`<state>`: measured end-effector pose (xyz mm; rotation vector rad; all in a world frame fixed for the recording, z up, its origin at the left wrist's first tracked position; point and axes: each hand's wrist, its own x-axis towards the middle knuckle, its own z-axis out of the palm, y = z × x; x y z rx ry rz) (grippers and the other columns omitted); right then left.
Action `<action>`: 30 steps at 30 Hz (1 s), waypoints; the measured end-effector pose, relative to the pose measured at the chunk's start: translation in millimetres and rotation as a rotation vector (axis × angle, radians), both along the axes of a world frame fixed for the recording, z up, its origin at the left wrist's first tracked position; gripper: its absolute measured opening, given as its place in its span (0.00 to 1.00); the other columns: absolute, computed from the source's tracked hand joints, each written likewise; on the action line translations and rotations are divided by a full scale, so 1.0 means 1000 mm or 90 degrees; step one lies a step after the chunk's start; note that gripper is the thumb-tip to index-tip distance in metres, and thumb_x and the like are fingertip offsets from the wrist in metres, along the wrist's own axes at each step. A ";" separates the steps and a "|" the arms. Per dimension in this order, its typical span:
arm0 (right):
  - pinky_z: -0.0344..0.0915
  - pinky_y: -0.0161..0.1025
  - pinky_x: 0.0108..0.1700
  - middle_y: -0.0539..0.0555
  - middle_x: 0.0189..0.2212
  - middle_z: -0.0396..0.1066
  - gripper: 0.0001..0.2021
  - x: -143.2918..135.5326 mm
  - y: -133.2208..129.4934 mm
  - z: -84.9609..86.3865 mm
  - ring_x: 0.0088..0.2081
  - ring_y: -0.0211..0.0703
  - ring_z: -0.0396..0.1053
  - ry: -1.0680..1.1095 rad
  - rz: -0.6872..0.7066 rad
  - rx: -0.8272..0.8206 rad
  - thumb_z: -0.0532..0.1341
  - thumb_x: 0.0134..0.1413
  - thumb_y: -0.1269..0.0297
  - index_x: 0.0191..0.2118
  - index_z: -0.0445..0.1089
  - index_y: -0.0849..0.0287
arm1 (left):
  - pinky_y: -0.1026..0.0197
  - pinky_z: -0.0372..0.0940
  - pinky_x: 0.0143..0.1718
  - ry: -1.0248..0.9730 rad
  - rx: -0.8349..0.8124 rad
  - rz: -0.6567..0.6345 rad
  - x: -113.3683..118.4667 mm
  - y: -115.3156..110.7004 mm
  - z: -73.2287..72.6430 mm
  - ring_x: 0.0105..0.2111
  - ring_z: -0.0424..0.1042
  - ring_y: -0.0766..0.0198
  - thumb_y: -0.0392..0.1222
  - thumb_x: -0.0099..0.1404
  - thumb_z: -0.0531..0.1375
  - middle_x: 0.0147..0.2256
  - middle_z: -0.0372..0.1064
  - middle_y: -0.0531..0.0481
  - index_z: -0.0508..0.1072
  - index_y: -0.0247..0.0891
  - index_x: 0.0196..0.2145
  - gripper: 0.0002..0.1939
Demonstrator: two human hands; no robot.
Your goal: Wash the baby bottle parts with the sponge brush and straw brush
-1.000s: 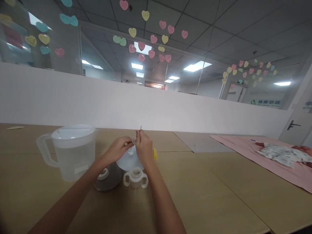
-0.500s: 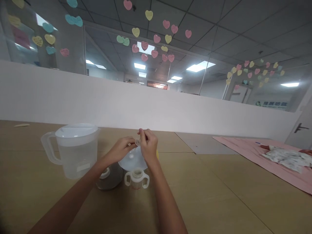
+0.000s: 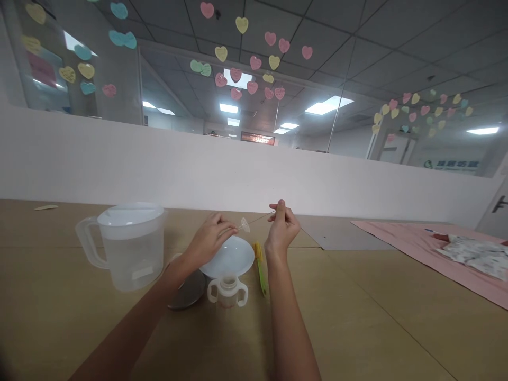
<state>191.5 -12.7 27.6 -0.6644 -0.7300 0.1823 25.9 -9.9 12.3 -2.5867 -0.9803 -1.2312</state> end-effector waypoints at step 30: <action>0.51 0.21 0.12 0.43 0.17 0.57 0.08 0.137 0.014 -0.039 0.14 0.23 0.49 0.303 0.037 -0.089 0.58 0.49 0.67 0.23 0.63 0.62 | 0.64 0.60 0.38 -0.028 -0.188 0.013 -0.053 0.029 0.001 0.36 0.71 0.62 0.43 0.64 0.47 0.34 0.74 0.50 0.69 0.38 0.47 0.18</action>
